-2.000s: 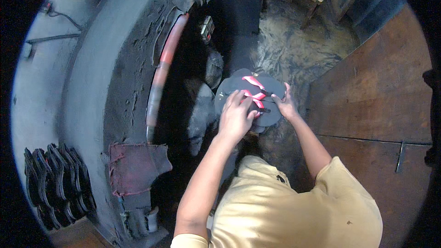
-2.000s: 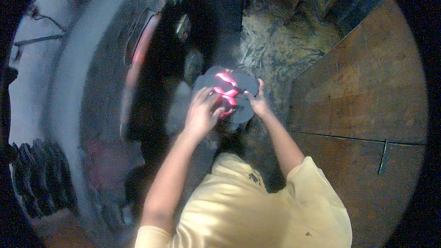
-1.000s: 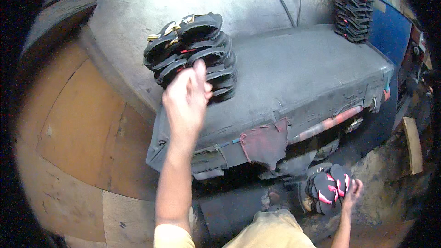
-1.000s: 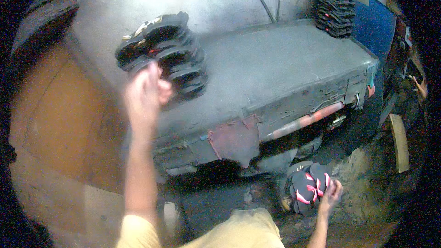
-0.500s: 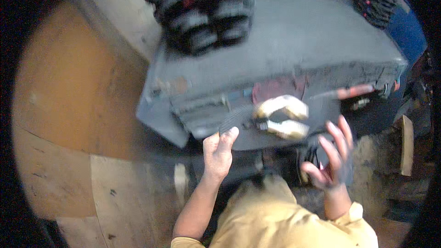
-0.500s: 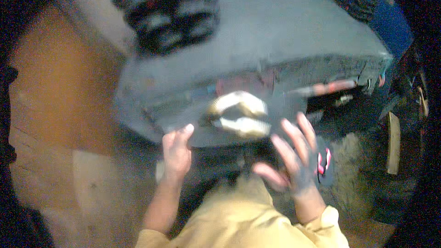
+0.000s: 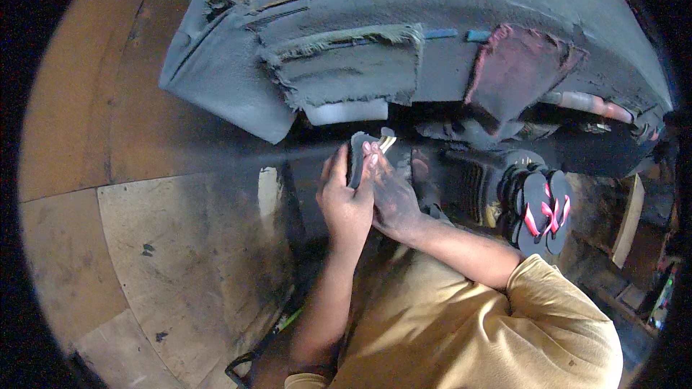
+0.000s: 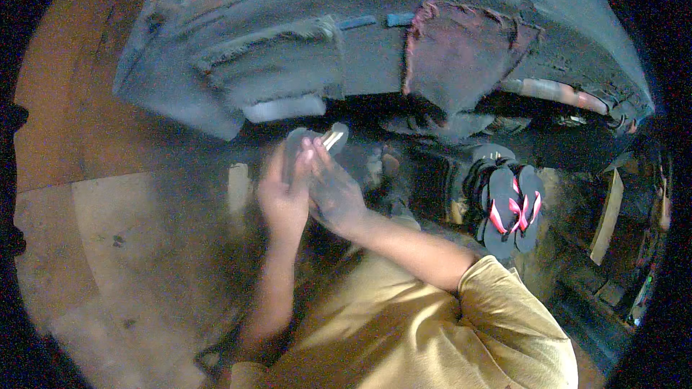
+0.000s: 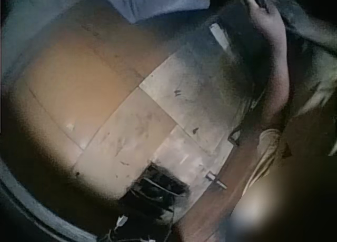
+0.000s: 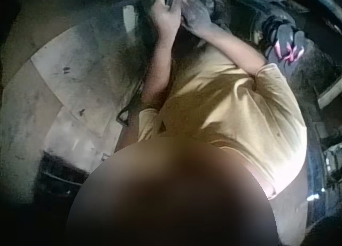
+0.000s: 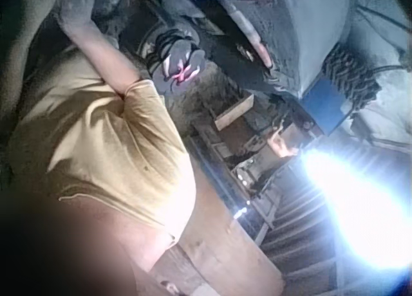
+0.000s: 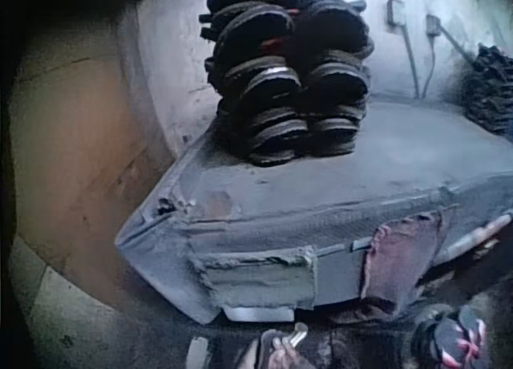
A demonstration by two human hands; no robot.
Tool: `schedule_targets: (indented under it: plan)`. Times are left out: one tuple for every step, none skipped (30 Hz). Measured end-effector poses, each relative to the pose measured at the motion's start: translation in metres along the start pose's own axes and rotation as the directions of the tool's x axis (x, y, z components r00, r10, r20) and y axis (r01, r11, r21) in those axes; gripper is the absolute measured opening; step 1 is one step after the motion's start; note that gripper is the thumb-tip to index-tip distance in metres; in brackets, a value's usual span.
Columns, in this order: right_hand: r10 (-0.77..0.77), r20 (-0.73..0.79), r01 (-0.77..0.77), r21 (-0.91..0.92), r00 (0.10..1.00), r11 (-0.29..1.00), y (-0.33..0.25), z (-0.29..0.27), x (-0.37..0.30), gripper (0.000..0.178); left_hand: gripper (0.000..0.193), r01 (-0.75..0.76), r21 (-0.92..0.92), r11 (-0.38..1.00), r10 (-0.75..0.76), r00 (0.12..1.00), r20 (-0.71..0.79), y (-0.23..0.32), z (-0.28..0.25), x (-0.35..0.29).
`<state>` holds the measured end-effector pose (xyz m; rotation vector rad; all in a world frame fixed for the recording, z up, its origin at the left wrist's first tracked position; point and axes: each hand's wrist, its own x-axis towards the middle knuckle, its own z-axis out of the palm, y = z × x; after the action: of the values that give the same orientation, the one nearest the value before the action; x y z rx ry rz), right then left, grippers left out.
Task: The person repeatedly picks up a flip-flop sole and a strap, aligns the strap to the sole, and presses them together by hand. They handle multiple flip-flops one at a time, stacking completed pairs on a nearby surface.
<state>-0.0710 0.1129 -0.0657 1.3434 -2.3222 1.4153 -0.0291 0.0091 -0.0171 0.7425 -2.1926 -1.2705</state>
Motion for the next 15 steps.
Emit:
schedule_targets:
  plan:
    - [0.034,-0.031,-0.034,0.006,0.999,0.999,0.0,0.004,0.005,0.072,0.036,-0.047,0.059,0.997,0.046,0.999,0.015,0.0,-0.001,0.01]
    - [0.076,-0.02,-0.076,-0.007,0.997,0.997,0.001,0.006,0.011,0.07,0.036,-0.097,0.118,0.988,0.094,0.995,0.032,0.0,-0.001,0.02]
    - [0.085,-0.027,-0.085,-0.021,0.996,0.996,0.001,0.006,0.014,0.068,0.036,-0.003,0.135,0.991,-0.009,0.996,0.09,0.0,0.001,0.03]
    - [0.128,0.012,-0.126,-0.093,0.992,0.988,0.003,0.008,0.018,0.067,0.036,0.02,0.141,0.99,-0.036,0.993,0.109,0.003,0.003,0.036]
    - [0.14,0.035,-0.132,-0.164,0.99,0.978,0.004,0.007,0.02,0.065,0.036,0.106,0.163,0.981,-0.13,0.981,0.143,0.006,0.005,0.038]
    - [0.17,0.061,-0.152,-0.23,0.984,0.961,0.005,0.005,0.021,0.063,0.036,0.152,0.169,0.974,-0.182,0.967,0.181,0.009,0.005,0.04]
    - [0.147,0.042,-0.133,-0.238,0.988,0.962,0.006,0.004,0.022,0.06,0.036,0.1,0.195,0.976,-0.132,0.979,0.157,0.012,0.006,0.039]
    - [0.102,0.026,-0.093,-0.227,0.994,0.969,0.007,0.001,0.023,0.059,0.037,0.1,0.172,0.98,-0.124,0.984,0.13,0.016,0.006,0.036]
    - [0.077,0.021,-0.07,-0.217,0.997,0.974,0.008,-0.001,0.024,0.059,0.037,0.096,0.143,0.985,-0.111,0.989,0.098,0.019,0.003,0.031]
    - [0.015,-0.007,-0.016,-0.2,1.0,0.98,0.009,-0.002,0.025,0.058,0.038,0.093,0.115,0.989,-0.101,0.993,0.068,0.022,0.001,0.027]
    - [-0.023,-0.042,0.015,-0.177,0.999,0.984,0.008,-0.003,0.027,0.056,0.04,0.063,0.027,0.998,-0.064,0.997,0.044,0.026,-0.004,0.02]
    - [-0.056,-0.082,0.043,-0.147,0.995,0.988,0.009,-0.004,0.029,0.056,0.041,0.056,0.076,0.996,-0.059,0.997,0.039,0.028,-0.008,0.018]
    - [-0.104,-0.117,0.089,-0.123,0.988,0.988,0.008,-0.004,0.031,0.056,0.042,0.032,0.121,0.992,-0.036,0.999,0.029,0.03,-0.013,0.016]
    - [-0.13,-0.148,0.115,-0.105,0.98,0.988,0.006,-0.004,0.034,0.055,0.042,0.013,0.16,0.987,-0.019,0.999,0.036,0.032,-0.017,0.015]
    - [-0.115,-0.138,0.103,-0.087,0.984,0.991,0.005,-0.004,0.035,0.057,0.044,0.023,0.149,0.989,-0.032,0.998,0.062,0.034,-0.022,0.016]
